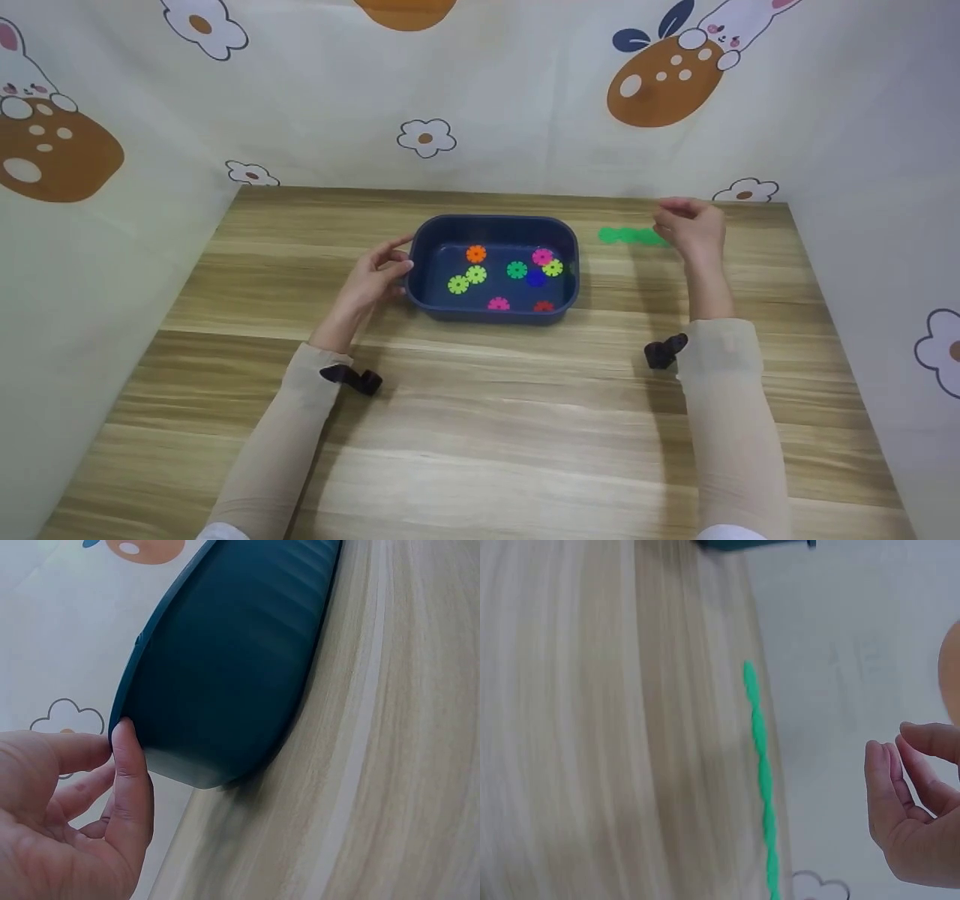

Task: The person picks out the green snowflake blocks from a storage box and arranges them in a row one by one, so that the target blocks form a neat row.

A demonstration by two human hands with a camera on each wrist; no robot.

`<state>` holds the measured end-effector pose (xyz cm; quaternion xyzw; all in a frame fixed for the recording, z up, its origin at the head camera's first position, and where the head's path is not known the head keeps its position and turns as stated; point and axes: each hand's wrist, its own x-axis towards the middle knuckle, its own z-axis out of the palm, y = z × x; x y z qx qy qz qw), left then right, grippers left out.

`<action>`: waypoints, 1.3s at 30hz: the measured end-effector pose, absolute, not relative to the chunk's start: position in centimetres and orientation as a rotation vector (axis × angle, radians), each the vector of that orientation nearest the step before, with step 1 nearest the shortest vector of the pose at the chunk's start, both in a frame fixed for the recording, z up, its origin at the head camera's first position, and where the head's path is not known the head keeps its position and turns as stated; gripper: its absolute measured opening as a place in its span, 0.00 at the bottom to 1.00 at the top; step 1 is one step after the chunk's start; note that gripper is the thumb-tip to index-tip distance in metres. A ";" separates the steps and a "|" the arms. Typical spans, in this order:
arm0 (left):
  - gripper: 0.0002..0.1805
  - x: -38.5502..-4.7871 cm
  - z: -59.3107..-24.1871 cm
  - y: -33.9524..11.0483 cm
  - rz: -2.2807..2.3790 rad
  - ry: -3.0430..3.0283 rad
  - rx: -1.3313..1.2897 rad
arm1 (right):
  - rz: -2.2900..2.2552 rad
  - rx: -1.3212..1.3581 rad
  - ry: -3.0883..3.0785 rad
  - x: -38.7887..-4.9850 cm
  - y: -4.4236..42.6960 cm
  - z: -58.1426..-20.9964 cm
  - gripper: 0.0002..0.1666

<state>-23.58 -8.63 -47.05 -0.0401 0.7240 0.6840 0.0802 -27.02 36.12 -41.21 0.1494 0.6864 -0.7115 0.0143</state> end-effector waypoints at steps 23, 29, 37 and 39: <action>0.28 -23.7 -47.1 -8.9 2.039 2.171 -0.125 | -2.089 0.004 2.115 -26.9 24.1 -41.7 0.13; 0.27 -23.7 -47.0 -8.8 2.028 2.177 -0.128 | -1.979 -0.025 2.166 -27.1 21.9 -42.3 0.20; 0.27 -23.6 -47.1 -8.7 2.034 2.185 -0.115 | -1.648 -0.036 2.382 -27.5 20.8 -44.1 0.23; 0.27 -23.6 -47.2 -8.7 2.045 2.186 -0.097 | -1.602 -0.054 2.400 -27.6 20.6 -44.6 0.24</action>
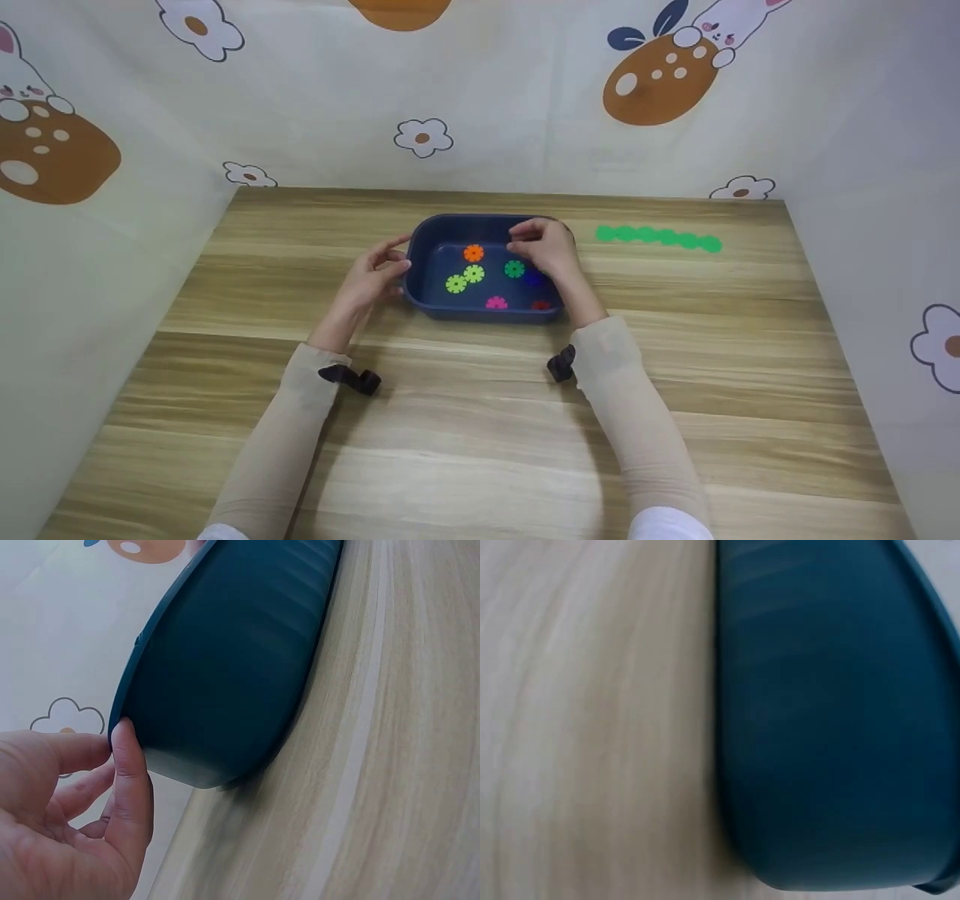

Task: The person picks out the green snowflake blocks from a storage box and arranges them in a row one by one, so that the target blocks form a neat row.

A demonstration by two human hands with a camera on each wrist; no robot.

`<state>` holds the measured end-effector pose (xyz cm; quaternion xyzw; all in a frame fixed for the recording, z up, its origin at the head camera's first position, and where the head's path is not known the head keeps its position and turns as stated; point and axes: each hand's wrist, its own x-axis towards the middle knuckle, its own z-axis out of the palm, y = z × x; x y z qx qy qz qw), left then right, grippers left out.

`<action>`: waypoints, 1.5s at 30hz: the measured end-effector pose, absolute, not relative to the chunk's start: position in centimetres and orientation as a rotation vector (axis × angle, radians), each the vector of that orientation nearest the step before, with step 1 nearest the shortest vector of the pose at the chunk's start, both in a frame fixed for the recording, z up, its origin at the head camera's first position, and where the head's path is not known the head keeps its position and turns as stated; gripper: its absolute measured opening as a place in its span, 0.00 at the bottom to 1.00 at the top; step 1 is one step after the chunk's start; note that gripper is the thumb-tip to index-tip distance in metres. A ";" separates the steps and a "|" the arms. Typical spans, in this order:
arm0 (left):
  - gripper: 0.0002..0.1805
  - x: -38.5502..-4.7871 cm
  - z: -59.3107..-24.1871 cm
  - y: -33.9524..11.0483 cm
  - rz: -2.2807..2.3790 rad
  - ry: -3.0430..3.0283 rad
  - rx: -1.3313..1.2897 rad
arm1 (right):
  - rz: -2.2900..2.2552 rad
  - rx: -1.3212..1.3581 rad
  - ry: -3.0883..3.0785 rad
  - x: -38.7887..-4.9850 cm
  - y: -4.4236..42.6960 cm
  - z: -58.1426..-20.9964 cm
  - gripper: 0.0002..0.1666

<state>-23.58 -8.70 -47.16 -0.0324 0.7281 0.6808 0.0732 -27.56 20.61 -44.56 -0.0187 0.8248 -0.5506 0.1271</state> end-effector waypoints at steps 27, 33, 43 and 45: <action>0.26 -23.7 -47.1 -8.9 2.043 2.227 -0.107 | -1.015 -0.433 2.621 -28.6 18.5 -47.1 0.19; 0.27 -23.5 -47.1 -8.8 2.067 2.161 -0.130 | -1.145 -0.422 2.560 -28.4 18.5 -47.2 0.20; 0.27 -23.4 -47.1 -8.7 2.067 2.158 -0.124 | -1.285 -0.426 2.483 -28.2 18.9 -47.2 0.17; 0.27 -23.4 -47.0 -8.6 2.067 2.159 -0.120 | -1.277 -0.436 2.493 -28.1 18.9 -47.2 0.16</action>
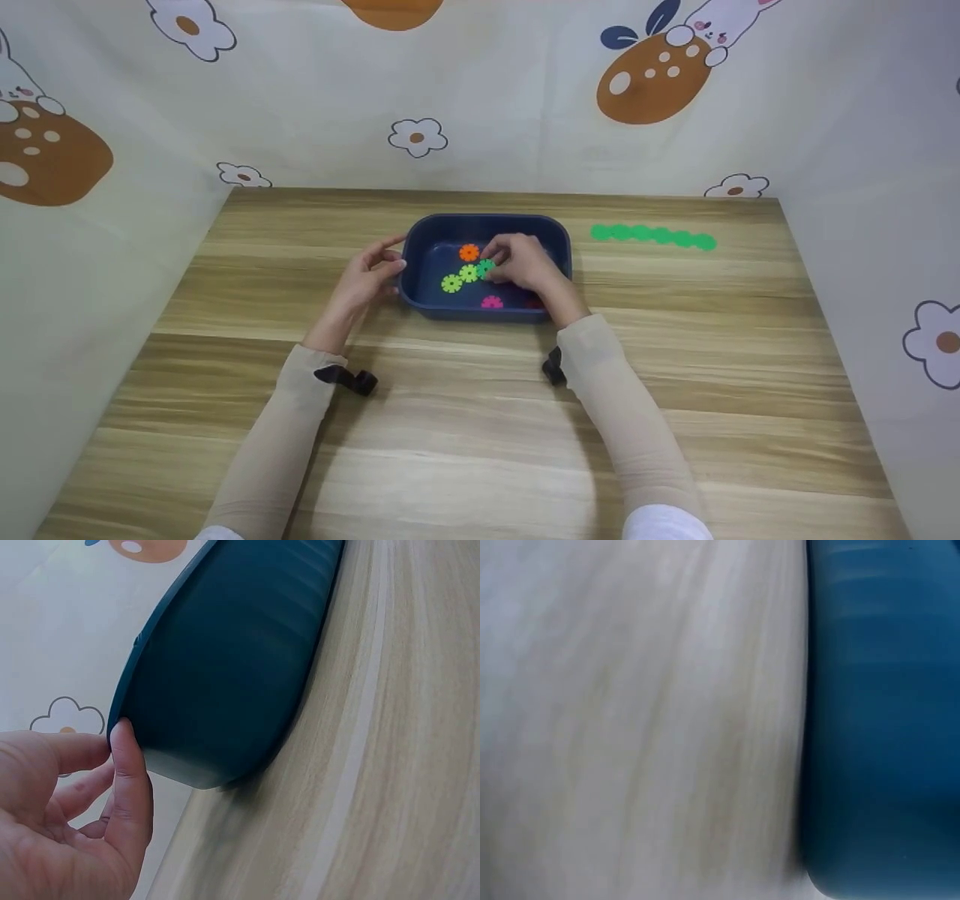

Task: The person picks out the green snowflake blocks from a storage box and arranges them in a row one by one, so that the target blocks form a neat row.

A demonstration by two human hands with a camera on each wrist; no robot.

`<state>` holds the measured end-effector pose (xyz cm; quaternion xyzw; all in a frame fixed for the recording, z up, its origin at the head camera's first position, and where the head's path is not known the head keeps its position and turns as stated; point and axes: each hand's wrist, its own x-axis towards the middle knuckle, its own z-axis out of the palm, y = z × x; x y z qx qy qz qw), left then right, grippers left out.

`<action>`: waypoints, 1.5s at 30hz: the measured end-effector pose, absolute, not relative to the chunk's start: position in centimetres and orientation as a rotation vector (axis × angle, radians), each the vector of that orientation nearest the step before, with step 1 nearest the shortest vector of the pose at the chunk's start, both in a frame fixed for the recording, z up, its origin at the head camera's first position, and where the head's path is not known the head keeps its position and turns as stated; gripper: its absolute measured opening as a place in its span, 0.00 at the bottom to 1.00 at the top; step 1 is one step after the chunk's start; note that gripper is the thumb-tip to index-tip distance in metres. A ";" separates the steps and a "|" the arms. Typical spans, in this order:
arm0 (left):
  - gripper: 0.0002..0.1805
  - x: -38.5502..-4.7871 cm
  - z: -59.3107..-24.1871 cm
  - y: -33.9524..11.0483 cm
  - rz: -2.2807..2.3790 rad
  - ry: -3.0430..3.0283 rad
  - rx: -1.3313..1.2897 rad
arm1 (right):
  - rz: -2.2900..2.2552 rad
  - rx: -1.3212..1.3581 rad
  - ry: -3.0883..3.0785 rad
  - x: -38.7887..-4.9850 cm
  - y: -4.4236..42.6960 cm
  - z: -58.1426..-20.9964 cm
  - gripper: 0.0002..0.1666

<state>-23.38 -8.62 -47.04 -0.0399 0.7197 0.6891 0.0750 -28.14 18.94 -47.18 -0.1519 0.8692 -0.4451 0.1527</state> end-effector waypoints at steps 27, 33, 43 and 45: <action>0.26 -23.6 -47.2 -8.6 2.028 2.195 -0.136 | -1.630 -0.485 2.264 -28.1 20.2 -46.1 0.17; 0.27 -23.6 -46.9 -8.5 2.035 2.184 -0.140 | -1.703 -0.438 2.216 -28.0 21.3 -45.2 0.19; 0.27 -23.6 -47.1 -8.6 2.024 2.200 -0.110 | -1.789 -0.385 2.221 -28.2 24.2 -43.2 0.20; 0.27 -23.6 -47.1 -8.7 2.018 2.216 -0.100 | -1.850 -0.378 2.197 -28.3 24.9 -42.9 0.19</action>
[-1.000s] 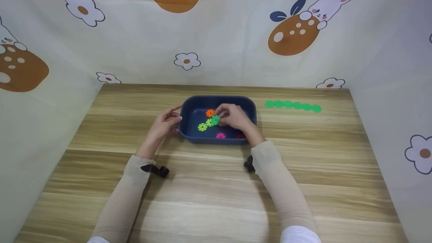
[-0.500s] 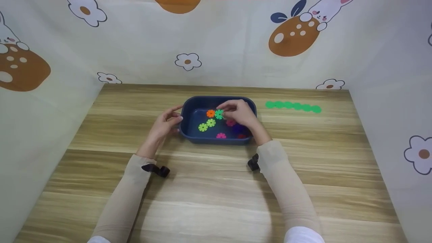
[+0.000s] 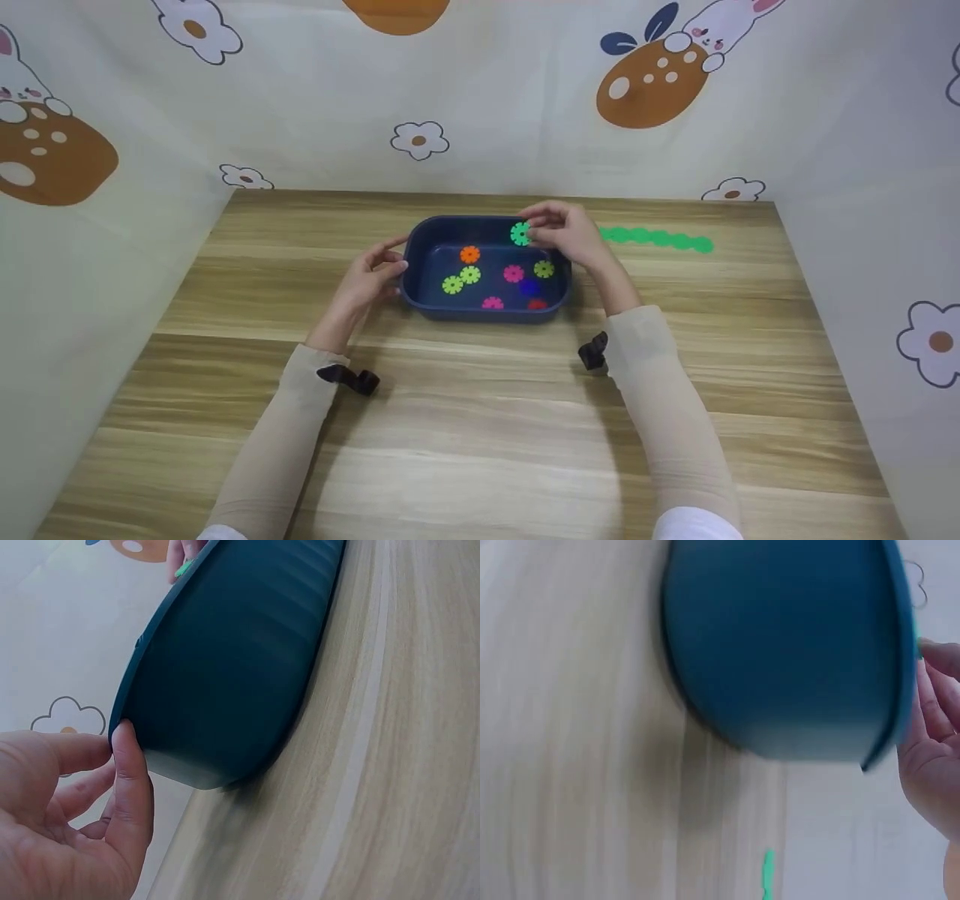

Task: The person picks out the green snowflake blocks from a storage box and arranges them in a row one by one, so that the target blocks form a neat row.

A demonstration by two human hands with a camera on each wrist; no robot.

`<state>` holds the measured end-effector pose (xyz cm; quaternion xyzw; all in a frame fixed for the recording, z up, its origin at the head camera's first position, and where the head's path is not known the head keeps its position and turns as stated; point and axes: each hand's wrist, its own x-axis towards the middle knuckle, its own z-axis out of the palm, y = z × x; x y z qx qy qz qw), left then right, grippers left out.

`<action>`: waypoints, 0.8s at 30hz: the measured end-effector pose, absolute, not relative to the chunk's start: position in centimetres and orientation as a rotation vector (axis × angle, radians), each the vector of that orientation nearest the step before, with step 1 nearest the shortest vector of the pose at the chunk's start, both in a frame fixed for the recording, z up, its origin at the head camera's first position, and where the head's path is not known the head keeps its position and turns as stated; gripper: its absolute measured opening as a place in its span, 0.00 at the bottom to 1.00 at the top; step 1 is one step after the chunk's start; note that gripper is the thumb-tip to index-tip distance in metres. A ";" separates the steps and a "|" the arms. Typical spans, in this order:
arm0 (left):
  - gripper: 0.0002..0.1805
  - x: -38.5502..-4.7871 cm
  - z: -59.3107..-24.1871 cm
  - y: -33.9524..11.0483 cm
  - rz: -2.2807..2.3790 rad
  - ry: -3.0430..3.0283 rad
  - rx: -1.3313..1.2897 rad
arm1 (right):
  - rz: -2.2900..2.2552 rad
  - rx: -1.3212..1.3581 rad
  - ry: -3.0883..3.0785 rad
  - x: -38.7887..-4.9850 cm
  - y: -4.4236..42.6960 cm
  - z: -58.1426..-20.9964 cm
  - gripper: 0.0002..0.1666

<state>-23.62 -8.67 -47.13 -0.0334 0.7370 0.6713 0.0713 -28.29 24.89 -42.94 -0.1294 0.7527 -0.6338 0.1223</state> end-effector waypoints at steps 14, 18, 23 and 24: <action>0.27 -23.6 -47.1 -8.6 2.001 2.227 -0.121 | -2.212 -0.342 2.033 -27.9 31.2 -42.0 0.13; 0.27 -23.6 -47.1 -8.6 1.998 2.227 -0.124 | -2.236 -0.294 2.052 -27.8 32.9 -41.6 0.13; 0.27 -23.6 -47.1 -8.6 2.013 2.220 -0.131 | -2.291 -0.183 2.098 -27.4 35.0 -41.3 0.13; 0.27 -23.5 -47.1 -8.6 2.015 2.219 -0.132 | -2.311 -0.157 2.102 -27.4 35.4 -41.4 0.12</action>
